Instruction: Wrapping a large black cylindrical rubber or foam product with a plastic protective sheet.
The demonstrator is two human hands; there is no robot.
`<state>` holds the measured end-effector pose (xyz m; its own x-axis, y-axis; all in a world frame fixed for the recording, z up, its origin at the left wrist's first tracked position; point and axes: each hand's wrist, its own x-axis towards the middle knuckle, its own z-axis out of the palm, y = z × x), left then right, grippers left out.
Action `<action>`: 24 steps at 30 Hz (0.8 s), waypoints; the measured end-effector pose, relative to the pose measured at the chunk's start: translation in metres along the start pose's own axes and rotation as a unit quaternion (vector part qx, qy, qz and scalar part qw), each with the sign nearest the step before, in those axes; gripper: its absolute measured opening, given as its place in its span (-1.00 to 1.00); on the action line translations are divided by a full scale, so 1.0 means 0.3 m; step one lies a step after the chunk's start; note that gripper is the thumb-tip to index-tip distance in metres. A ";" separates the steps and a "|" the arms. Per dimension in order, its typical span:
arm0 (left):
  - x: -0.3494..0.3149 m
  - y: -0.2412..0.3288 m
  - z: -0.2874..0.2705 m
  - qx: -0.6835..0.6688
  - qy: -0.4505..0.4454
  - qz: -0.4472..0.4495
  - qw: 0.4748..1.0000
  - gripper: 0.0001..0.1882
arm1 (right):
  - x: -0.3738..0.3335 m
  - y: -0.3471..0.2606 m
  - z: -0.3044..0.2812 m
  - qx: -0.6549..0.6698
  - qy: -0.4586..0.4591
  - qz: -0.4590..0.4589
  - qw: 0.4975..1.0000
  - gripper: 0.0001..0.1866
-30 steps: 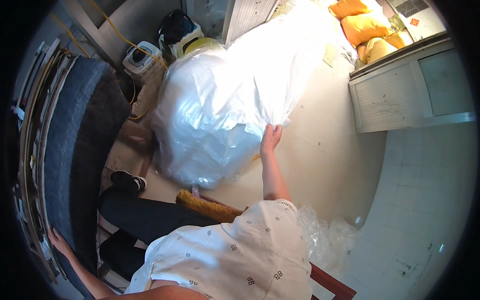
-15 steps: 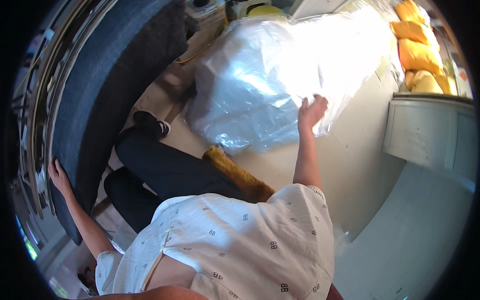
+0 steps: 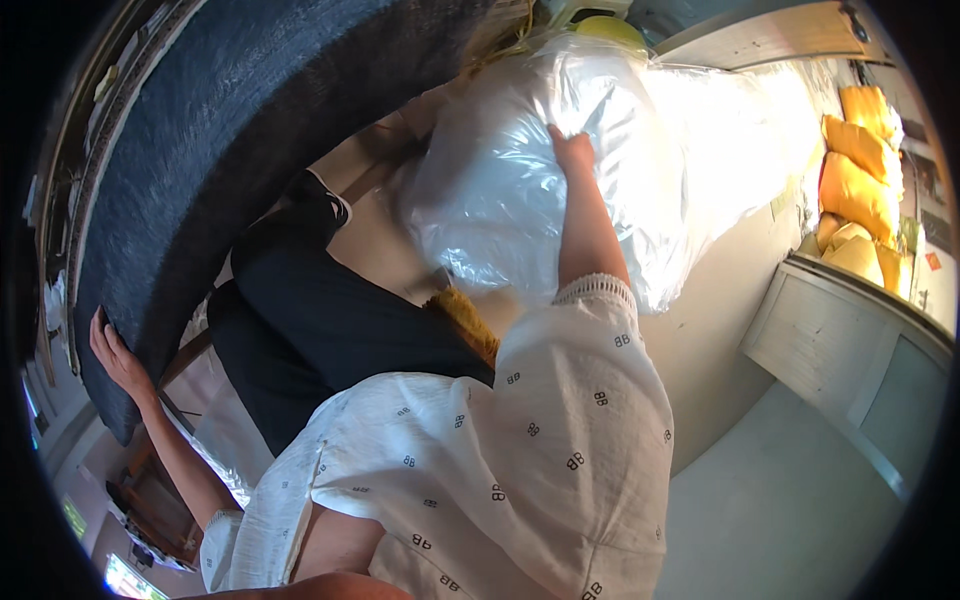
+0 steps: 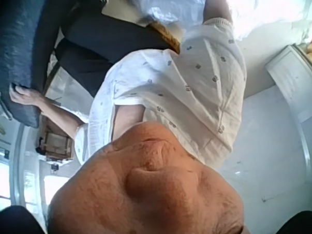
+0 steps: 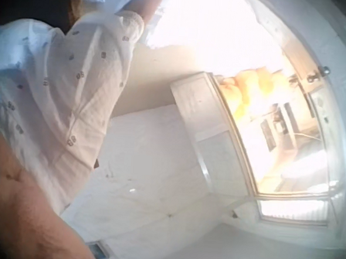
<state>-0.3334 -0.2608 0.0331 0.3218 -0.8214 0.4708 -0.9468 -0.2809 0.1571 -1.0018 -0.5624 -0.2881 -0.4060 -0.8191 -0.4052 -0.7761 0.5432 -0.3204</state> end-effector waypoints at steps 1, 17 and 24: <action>-0.005 -0.001 -0.011 0.027 0.008 -0.002 1.000 -0.61 | -0.062 0.005 -0.007 -0.055 0.032 0.002 0.998 -0.35; 0.020 0.026 0.026 0.007 0.013 -0.023 1.000 -0.66 | -0.081 0.237 -0.512 0.552 -0.003 -0.070 0.831 -0.83; 0.092 0.552 0.088 -0.236 0.112 0.099 0.960 -0.75 | -0.316 -0.021 -0.611 0.607 -0.105 -0.163 0.771 -0.82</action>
<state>-0.4811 -0.3430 0.0493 0.1761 -0.6929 0.6992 -0.9022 0.1705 0.3962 -1.0469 -0.5221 -0.0907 -0.0992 -0.9696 -0.2235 0.2540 0.1925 -0.9478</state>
